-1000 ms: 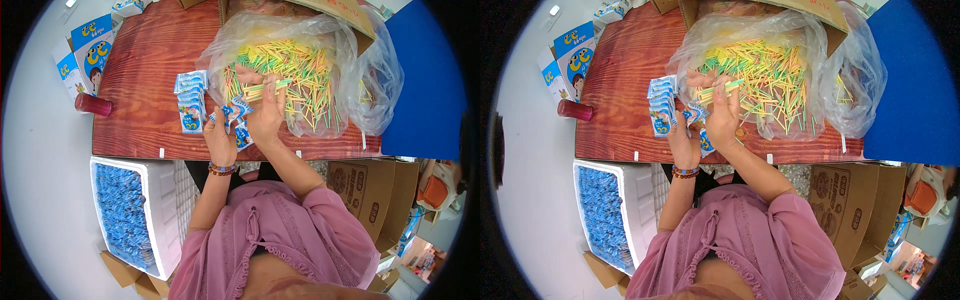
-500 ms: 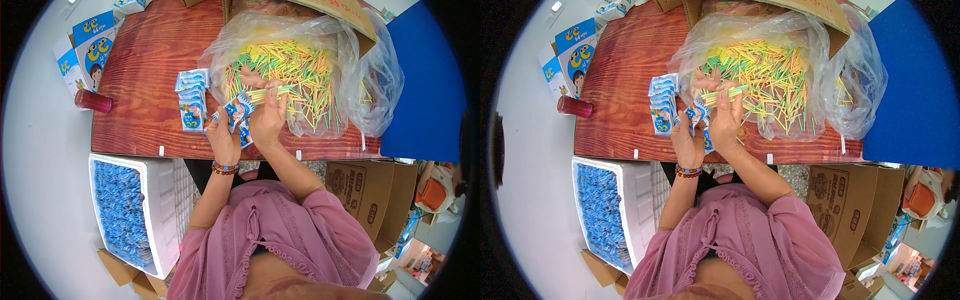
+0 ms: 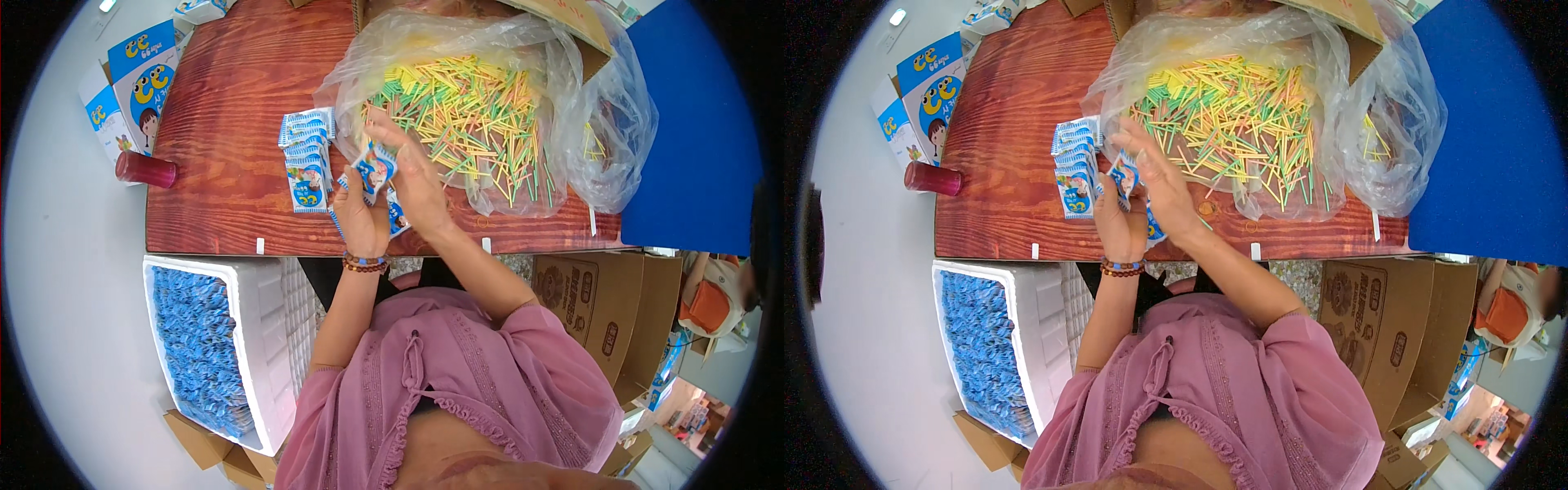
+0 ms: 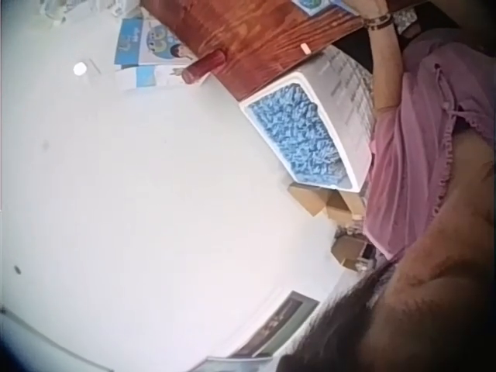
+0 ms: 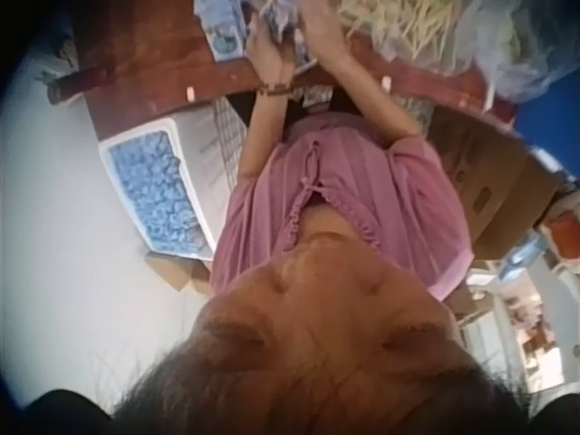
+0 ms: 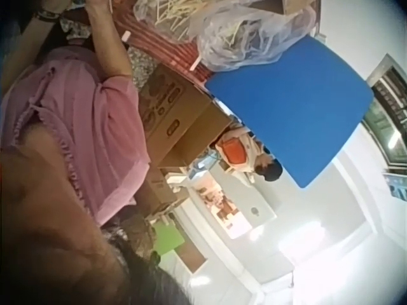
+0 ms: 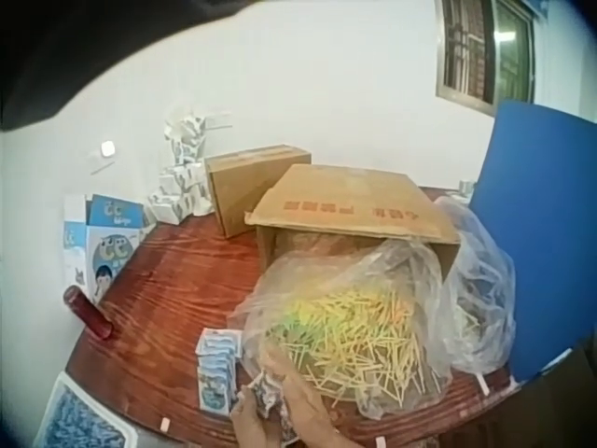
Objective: Manually packaging colorful sticks into small blue plastic packets.
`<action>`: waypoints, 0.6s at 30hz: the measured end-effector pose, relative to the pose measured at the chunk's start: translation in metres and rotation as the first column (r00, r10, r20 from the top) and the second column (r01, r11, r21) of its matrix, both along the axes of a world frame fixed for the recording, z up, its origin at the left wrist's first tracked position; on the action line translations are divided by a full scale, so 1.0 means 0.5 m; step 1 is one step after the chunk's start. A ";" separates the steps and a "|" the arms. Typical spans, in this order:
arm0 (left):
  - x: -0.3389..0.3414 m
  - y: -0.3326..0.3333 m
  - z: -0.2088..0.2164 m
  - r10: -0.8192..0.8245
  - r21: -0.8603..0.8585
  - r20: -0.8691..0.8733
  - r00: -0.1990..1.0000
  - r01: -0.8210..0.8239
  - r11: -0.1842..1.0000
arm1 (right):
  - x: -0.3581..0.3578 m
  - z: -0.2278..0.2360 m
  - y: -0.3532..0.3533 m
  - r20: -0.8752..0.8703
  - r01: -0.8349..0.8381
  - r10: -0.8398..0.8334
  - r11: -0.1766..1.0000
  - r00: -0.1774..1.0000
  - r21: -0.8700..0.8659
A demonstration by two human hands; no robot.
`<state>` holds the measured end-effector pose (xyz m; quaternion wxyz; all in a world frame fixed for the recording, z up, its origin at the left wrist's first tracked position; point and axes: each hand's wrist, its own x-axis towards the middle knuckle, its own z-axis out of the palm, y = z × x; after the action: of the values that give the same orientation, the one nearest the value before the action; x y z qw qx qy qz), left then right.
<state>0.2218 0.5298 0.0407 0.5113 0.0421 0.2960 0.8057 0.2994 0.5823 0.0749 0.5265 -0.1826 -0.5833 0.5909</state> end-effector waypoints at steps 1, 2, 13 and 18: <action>-0.011 -0.002 -0.014 -0.013 0.017 0.001 1.000 0.013 1.000 | 0.003 0.002 0.004 -0.044 0.108 -0.109 0.994 0.993 -0.022; -0.025 -0.008 -0.023 -0.015 0.038 -0.001 1.000 0.015 0.999 | 0.016 0.007 0.019 -0.040 0.104 -0.105 0.994 0.994 -0.026; -0.045 -0.032 -0.024 0.004 0.081 -0.013 1.000 -0.003 0.997 | 0.164 -0.098 0.152 0.879 -0.127 -0.294 0.923 0.376 0.363; -0.046 -0.037 -0.021 -0.007 0.054 -0.034 0.999 0.009 0.998 | 0.098 -0.104 0.152 0.920 -0.177 -0.370 0.904 0.128 0.389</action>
<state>0.1986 0.5112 0.0303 0.5082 0.0706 0.2823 0.8106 0.3487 0.6581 0.0232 0.0744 -0.4493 -0.8776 0.1496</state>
